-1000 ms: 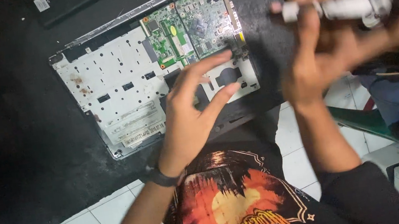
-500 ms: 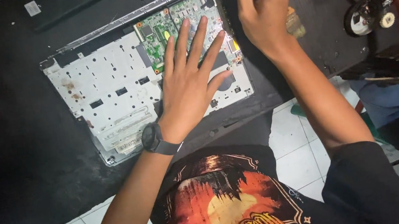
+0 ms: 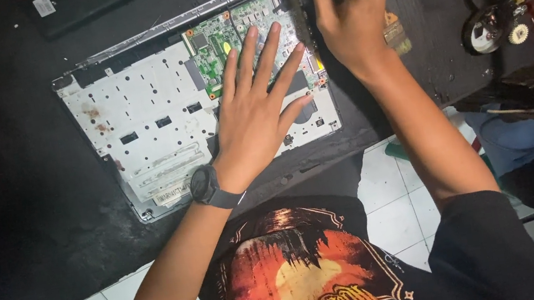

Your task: The person is performing final reassembly of a laptop, including screwing in internal components and cleaning with a brush.

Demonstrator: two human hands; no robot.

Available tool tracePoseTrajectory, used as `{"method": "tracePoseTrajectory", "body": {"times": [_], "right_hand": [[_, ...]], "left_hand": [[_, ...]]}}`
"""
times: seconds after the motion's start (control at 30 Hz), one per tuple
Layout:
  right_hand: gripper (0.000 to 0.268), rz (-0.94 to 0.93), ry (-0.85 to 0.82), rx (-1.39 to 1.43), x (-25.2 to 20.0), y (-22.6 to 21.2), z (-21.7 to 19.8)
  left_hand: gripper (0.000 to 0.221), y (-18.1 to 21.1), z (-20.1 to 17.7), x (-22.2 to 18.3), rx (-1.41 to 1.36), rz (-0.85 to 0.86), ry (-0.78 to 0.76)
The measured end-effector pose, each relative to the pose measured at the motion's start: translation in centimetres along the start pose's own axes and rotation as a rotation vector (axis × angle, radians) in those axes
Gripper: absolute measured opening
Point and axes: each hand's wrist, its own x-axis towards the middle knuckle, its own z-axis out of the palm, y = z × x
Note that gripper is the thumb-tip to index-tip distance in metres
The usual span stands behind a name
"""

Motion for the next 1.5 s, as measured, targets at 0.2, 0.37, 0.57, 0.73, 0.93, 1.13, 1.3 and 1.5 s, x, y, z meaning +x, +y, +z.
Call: {"method": "tracePoseTrajectory", "body": {"times": [0.2,0.37,0.57,0.73,0.93,1.13,1.3,1.5], "right_hand": [[0.068,-0.041,0.0,-0.068,-0.3,0.7,-0.3],[0.069,-0.133,-0.029,-0.037,0.2,0.3,-0.7],[0.055,-0.029,-0.285,0.021,2.1,-2.2,-2.8],[0.065,-0.075,-0.127,-0.02,1.4,-0.4,-2.1],[0.066,-0.091,-0.217,0.038,1.8,-0.9,-2.3],[0.057,0.031,-0.328,-0.01,1.6,-0.5,-2.4],[0.067,-0.074,-0.223,0.038,1.8,-0.8,-2.2],[0.074,-0.115,-0.141,-0.015,2.1,-0.8,-2.1]], "left_hand": [[0.068,0.0,0.1,0.1,-0.032,-0.003,-0.012],[0.064,0.1,0.1,0.0,-0.104,-0.017,0.01],[0.058,0.1,0.4,-0.1,-0.186,-0.003,0.096],[0.064,0.1,0.2,0.0,-0.115,-0.009,0.051],[0.064,0.1,0.2,-0.1,-0.091,-0.015,0.039],[0.058,0.1,0.6,-0.2,-0.177,0.002,0.112],[0.061,0.1,0.1,-0.1,-0.142,-0.006,0.052],[0.063,0.1,0.1,-0.1,-0.124,-0.006,0.042]]}}
